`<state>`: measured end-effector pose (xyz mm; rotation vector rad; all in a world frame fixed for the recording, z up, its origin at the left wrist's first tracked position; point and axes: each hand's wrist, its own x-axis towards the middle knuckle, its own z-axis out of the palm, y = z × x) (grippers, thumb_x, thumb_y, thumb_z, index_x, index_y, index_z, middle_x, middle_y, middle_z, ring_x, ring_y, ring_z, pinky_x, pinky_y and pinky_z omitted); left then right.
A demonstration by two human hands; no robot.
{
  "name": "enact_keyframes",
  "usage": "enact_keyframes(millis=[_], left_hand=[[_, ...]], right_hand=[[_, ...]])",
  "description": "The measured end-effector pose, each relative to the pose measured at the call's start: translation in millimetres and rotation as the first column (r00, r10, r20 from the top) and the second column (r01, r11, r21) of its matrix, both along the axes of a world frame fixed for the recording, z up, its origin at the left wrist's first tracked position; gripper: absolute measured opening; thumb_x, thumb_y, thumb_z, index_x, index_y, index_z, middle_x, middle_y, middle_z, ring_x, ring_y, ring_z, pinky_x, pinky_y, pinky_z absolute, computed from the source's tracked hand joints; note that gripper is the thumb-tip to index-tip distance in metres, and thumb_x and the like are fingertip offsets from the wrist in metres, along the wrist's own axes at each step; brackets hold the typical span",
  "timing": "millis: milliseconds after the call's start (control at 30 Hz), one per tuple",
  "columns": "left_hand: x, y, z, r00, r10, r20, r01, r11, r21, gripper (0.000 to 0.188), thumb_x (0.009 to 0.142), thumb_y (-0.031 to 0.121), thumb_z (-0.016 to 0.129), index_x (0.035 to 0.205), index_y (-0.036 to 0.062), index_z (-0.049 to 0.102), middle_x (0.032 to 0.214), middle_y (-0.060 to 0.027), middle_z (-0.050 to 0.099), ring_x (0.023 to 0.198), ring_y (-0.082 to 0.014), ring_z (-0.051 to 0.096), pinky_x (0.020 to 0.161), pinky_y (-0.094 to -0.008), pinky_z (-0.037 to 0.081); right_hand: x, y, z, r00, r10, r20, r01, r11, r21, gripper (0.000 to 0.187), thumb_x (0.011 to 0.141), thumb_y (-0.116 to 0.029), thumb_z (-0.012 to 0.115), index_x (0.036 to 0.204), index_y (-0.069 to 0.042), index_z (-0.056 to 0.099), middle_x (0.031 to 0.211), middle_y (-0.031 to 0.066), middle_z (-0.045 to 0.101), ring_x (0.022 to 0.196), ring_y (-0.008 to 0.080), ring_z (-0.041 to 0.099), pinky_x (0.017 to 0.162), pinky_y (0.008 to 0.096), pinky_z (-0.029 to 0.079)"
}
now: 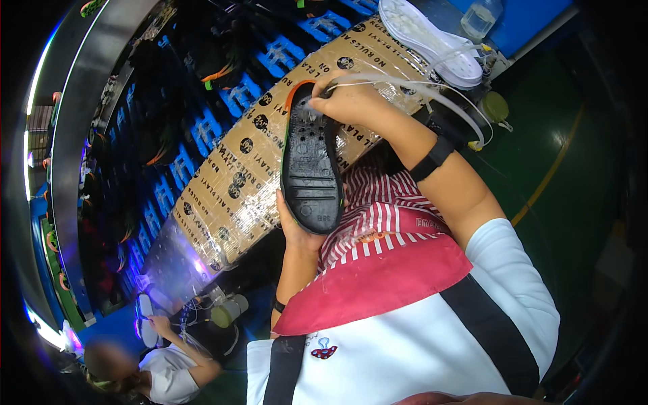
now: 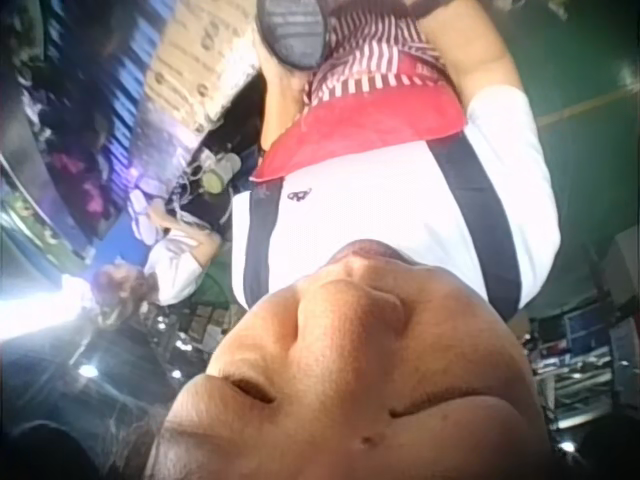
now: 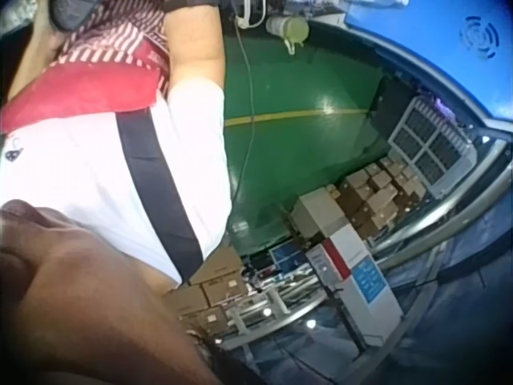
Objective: Applying sealant or adhesive to shoe soles using a specialized applicator tool.
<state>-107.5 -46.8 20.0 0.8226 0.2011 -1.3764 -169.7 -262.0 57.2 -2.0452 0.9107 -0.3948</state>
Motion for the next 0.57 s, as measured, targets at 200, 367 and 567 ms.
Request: enact_keyframes(millis=[200,367,567], left_hand=[[-0.9,-0.8,0.1,0.999,0.039,0.036,-0.039,0.999,0.02,0.08,0.084,0.068,0.023,0.128,0.0043,0.046,0.106,-0.0295,0.058,0.074,-0.0375,0.063,0.057,-0.0409,0.055],[0.5,-1.5,2.8,0.995,0.085,0.055,-0.088,0.995,0.044,0.075,0.086,0.067,0.023,0.125,0.0083,0.048,0.106,-0.023,0.06,0.073,-0.0374,0.063,0.052,-0.0417,0.051],[16.3,17.5,4.0,0.993,-0.092,-0.071,0.064,0.943,-0.325,0.085,0.081,0.075,0.023,0.135,0.0125,0.041,0.121,-0.0212,0.054,0.095,-0.04,0.06,0.075,-0.0511,0.05]], right_hand=[[-1.2,35.2,-1.5,0.926,0.378,-0.006,-0.327,0.791,-0.517,0.025,0.073,-0.023,0.069,0.086,-0.003,0.065,0.078,0.0161,0.063,0.074,0.0326,0.062,0.068,0.0405,0.05],[-28.9,40.8,16.2,0.632,0.67,0.391,-0.632,0.737,-0.241,0.024,0.074,-0.017,0.069,0.09,-0.001,0.066,0.084,0.0174,0.065,0.081,0.0329,0.063,0.071,0.0367,0.05],[-53.1,-13.0,10.4,0.554,-0.178,0.813,-0.221,0.91,0.35,0.034,0.084,-0.025,0.065,0.116,-0.014,0.06,0.104,0.0119,0.065,0.087,0.0278,0.064,0.08,0.0326,0.049]])
